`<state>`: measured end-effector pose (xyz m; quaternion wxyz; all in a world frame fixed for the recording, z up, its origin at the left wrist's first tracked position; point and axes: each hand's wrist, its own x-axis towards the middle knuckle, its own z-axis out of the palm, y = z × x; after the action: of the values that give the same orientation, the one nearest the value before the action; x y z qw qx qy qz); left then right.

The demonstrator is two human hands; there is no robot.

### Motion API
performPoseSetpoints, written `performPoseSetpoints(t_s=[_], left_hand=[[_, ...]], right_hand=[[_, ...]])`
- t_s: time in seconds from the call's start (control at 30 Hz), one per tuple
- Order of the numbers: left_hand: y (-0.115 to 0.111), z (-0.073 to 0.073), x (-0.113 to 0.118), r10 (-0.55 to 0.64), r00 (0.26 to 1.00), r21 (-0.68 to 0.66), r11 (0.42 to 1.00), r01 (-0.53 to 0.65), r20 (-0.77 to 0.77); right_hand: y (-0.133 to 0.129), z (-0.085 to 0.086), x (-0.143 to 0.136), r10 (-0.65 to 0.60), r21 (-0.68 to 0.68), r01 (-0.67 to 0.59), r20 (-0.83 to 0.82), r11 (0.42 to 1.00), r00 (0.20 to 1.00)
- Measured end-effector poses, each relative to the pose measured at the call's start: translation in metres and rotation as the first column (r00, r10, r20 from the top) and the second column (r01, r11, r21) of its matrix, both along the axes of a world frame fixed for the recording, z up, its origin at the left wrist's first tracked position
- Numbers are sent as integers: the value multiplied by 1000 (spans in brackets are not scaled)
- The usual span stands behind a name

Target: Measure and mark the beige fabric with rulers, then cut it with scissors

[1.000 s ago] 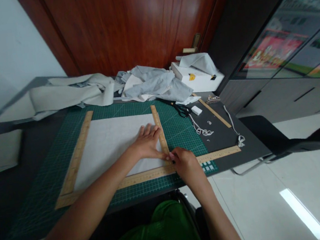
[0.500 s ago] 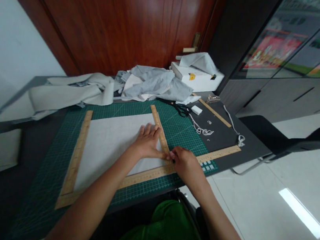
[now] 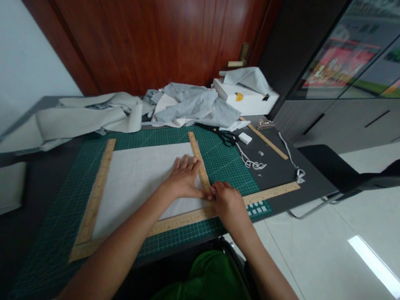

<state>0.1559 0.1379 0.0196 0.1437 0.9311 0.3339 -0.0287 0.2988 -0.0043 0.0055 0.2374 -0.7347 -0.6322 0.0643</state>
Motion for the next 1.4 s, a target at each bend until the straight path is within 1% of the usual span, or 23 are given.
performPoseSetpoints(t_s=[0.3,0.43,0.6,0.7,0.83,1.03,1.13,1.23,1.3,1.4], left_hand=[[0,0,0,4,1000,-7,1000,-4,2],[1,2,1,0,1000,-13,1000,0,-1],[0,2,2,1,1000,-24,1000,-2,-21],[0,1,2,5,1000,-23,1000,-5,2],[0,-1,2,6,1000,-13,1000,-6,30],[0,0,1,0,1000,-11,1000,0,16],[-1,3,1,0,1000,-12,1000,0,4],[-2,3,1,6,1000,-19,1000,-6,3],[-1,2,2,10,1000,-21,1000,-10,5],[0,0,2,12,1000,-18,1000,-12,2]], right_hand=[[-5,2,8,50,-47,-50,10,998,999],[-9,8,9,65,-88,-62,24,994,998],[-16,19,7,85,-189,-66,94,980,992],[-20,23,7,100,-219,-79,88,972,991],[-21,24,9,109,-212,-93,63,973,992],[-20,23,12,92,-192,-95,-22,977,995],[-19,22,15,103,-175,-106,-28,979,994],[-17,19,16,75,-139,-79,-29,987,997],[-15,16,14,48,-103,-49,-12,993,999],[-12,13,10,47,-80,-46,5,996,999]])
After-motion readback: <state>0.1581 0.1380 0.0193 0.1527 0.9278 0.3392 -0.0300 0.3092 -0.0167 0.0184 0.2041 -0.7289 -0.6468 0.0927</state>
